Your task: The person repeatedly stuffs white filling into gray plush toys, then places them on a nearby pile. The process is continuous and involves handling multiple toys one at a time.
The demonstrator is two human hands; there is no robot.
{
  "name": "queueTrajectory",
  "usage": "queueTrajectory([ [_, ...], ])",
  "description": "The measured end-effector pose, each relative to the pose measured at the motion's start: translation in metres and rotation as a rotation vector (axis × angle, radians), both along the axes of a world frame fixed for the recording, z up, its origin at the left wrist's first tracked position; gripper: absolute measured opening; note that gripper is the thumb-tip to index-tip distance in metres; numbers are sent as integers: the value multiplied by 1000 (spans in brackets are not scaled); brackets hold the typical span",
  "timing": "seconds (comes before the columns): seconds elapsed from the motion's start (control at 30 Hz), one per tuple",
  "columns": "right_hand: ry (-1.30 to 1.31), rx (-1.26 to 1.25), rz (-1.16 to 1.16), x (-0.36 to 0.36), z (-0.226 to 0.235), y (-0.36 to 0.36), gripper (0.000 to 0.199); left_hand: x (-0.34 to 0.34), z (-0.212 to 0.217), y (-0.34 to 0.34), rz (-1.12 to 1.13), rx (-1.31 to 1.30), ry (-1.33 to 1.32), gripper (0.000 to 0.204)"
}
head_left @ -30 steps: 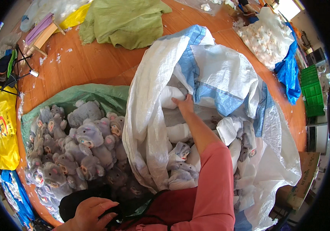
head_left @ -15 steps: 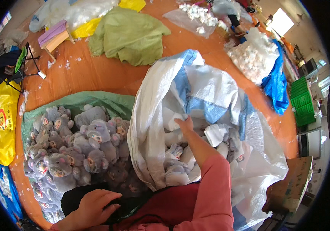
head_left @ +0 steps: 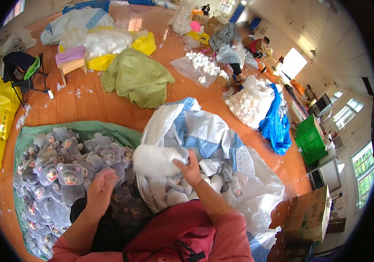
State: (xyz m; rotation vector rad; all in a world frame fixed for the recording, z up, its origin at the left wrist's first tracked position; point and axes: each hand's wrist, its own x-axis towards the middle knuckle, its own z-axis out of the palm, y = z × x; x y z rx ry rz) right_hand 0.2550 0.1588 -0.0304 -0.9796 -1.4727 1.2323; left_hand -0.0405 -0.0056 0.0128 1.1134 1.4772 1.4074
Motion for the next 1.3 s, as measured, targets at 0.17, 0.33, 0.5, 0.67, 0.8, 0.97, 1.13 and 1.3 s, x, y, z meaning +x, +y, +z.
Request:
queueTrajectory([
  [0.17, 59, 40, 379, -34, 70, -76, 60, -10, 5, 2, -134, -129, -710, 34],
  [0.33, 296, -144, 420, -50, 76, -110, 64, 9, -4, -8, -617, 13, -852, 41],
  [0.5, 414, -333, 320, -41, 71, -108, 66, 39, -2, 9, -721, -42, -1143, 44],
  [0.67, 305, -329, 327, -31, 59, -100, 63, 49, 9, 7, -759, -82, -911, 42],
  [0.8, 349, -458, 285, -27, 48, -100, 57, 53, -2, 1, -709, -308, -1076, 45],
  [0.97, 414, -465, 218, -34, 39, -107, 45, 61, 6, 1, -595, -286, -1040, 44],
  [1.13, 341, -523, 171, -42, 34, -103, 42, 61, 7, 2, -468, -316, -1032, 42],
  [1.3, 347, -479, 176, -45, 28, -100, 39, 62, -4, 7, -408, -369, -1010, 38],
])
